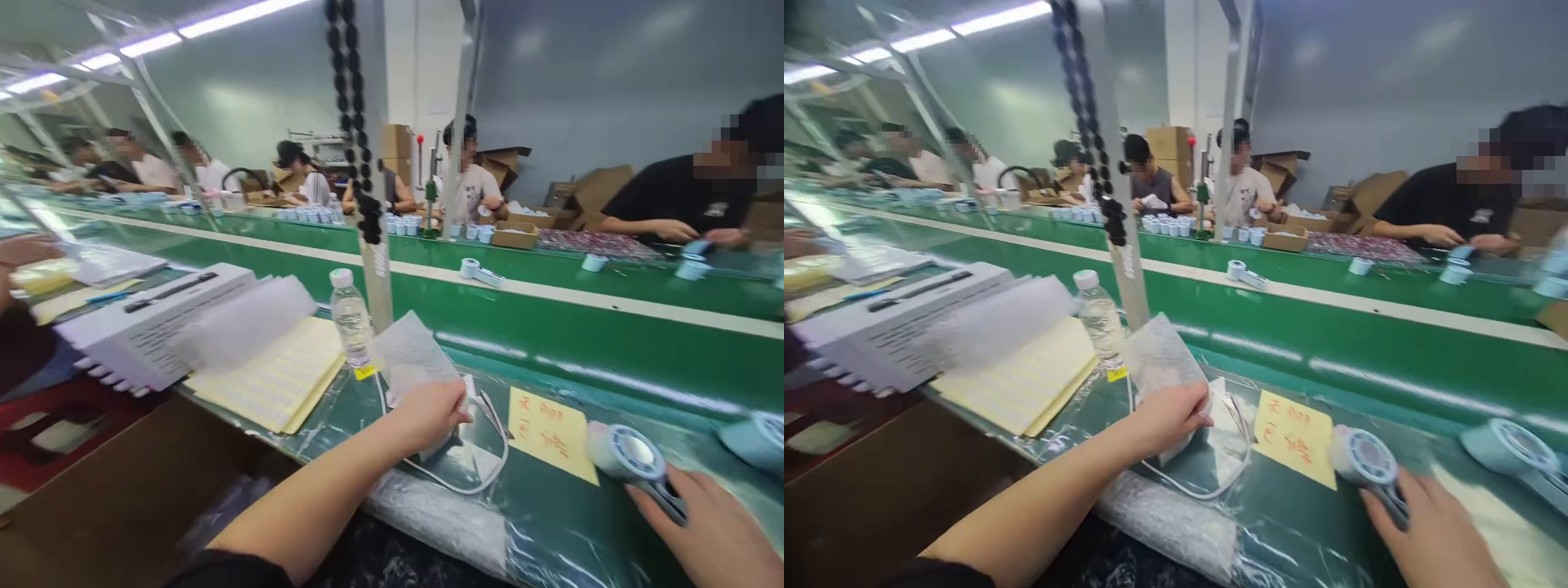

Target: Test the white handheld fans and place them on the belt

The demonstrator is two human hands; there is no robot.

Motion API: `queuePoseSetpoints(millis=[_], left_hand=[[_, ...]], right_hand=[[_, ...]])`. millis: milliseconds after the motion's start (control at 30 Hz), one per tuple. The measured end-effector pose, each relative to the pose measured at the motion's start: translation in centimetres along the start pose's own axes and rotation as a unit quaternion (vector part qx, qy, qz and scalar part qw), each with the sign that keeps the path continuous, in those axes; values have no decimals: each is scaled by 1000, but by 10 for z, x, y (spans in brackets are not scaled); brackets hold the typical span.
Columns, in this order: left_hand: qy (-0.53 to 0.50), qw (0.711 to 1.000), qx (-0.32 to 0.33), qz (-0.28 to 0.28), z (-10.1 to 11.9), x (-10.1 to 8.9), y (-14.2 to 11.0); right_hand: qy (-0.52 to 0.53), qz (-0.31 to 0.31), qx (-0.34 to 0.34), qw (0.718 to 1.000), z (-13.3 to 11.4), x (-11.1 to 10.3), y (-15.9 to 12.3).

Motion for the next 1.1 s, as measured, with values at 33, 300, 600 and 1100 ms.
queuePoseSetpoints(millis=[33, 300, 600, 1100], left_hand=[[-2, 1000, 15, -18, 5, 12, 3], [46, 989, 77, -120, 7, 29, -2], [-302, 952, 44, 26, -15, 33, 18], [-287, 946, -4, 151, -26, -41, 1]], right_hand=[[0, -21, 9, 1000, 8, 1, -5], [39, -115, 101, 987, 7, -9, -23], [274, -199, 15, 941, -167, 19, -38], [240, -157, -49, 957, -210, 34, -54]])
Point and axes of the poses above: each hand's wrist, its own y-axis towards the middle knuckle, its own x-axis out of the palm, z = x × y, the point moved 10 cm from there along y, towards the middle knuckle, and after that the axes turned 10 degrees about x, right-handed, at the moved point
